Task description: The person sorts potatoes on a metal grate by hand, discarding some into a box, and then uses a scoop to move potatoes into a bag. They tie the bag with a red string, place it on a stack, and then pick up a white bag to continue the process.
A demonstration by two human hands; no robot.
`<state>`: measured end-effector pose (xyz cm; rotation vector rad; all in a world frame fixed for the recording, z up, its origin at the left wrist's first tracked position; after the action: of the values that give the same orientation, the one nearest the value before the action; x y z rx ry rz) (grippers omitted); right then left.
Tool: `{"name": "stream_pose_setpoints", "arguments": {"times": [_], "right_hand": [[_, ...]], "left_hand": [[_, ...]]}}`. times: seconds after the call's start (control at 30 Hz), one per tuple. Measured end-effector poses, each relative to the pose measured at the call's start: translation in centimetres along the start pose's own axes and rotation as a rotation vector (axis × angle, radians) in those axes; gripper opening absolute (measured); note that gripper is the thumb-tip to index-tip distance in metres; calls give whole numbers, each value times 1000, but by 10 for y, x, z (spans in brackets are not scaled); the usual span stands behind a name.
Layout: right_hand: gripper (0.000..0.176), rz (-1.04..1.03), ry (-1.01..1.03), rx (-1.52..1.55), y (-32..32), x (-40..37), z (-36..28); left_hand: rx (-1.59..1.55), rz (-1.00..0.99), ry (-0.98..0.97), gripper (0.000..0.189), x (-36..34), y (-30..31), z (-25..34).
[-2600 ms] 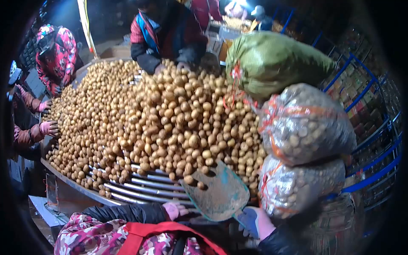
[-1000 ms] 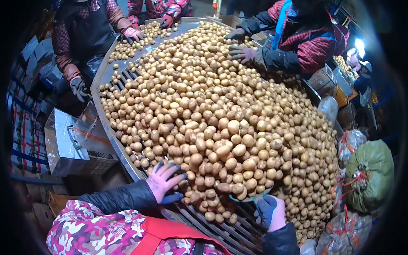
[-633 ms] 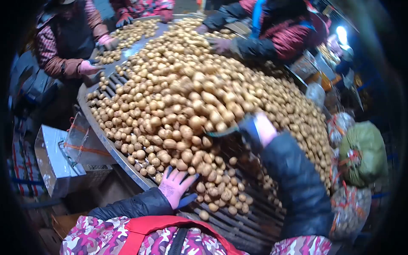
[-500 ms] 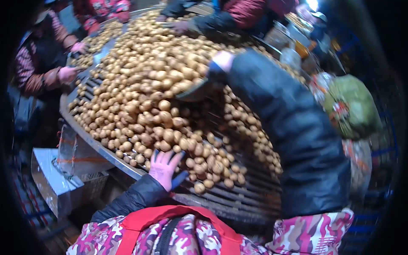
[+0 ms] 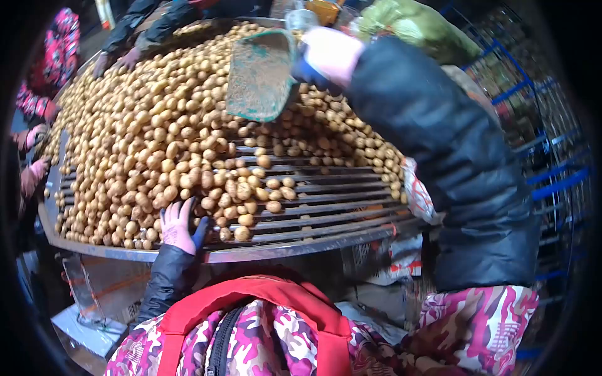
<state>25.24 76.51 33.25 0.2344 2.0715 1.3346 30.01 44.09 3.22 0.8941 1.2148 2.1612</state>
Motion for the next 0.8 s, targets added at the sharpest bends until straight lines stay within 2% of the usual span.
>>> {"name": "stream_pose_setpoints", "arguments": {"times": [0.03, 0.07, 0.13, 0.2, 0.3, 0.37, 0.47, 0.63, 0.7, 0.8], "right_hand": [[26, 116, -14, -23, 0, -17, 36], [29, 108, -211, 82, -5, -38, 73], [35, 60, -216, 281, -23, -85, 150], [34, 41, -459, 537, -59, -139, 218], [34, 99, -691, 864, -111, -205, 276], [31, 117, -710, 918, -142, -222, 317], [27, 234, -811, 1073, -172, -227, 354], [25, 127, -791, 927, -165, -178, 374], [25, 152, -750, 862, -161, -156, 378], [25, 112, -730, 892, -153, -128, 374]], "left_hand": [[14, -35, 11, 65, 0, -1, 1], [30, -35, 0, 65, 0, -2, 1], [62, -40, -14, 67, -2, -7, -1], [43, -75, 2, 69, -3, -10, -2], [36, -110, 11, 72, -5, -14, -5], [40, -129, 14, 72, -5, -16, -6], [88, -120, 3, 69, -1, -11, 0], [89, -145, 26, 70, -1, -9, 0], [97, -135, 35, 70, 1, -6, 3], [64, -155, 73, 70, 2, -8, 5]]}}
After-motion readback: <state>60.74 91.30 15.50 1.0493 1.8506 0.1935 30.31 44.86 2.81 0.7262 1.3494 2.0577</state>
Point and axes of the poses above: each hand's wrist, its own x-axis towards the middle knuckle, its own y-axis out of the back of the hand, z = x × y, the point moved 6 cm from there along x, towards the middle knuckle, and after that the axes turned 15 degrees about -y, right-handed, at the moved point
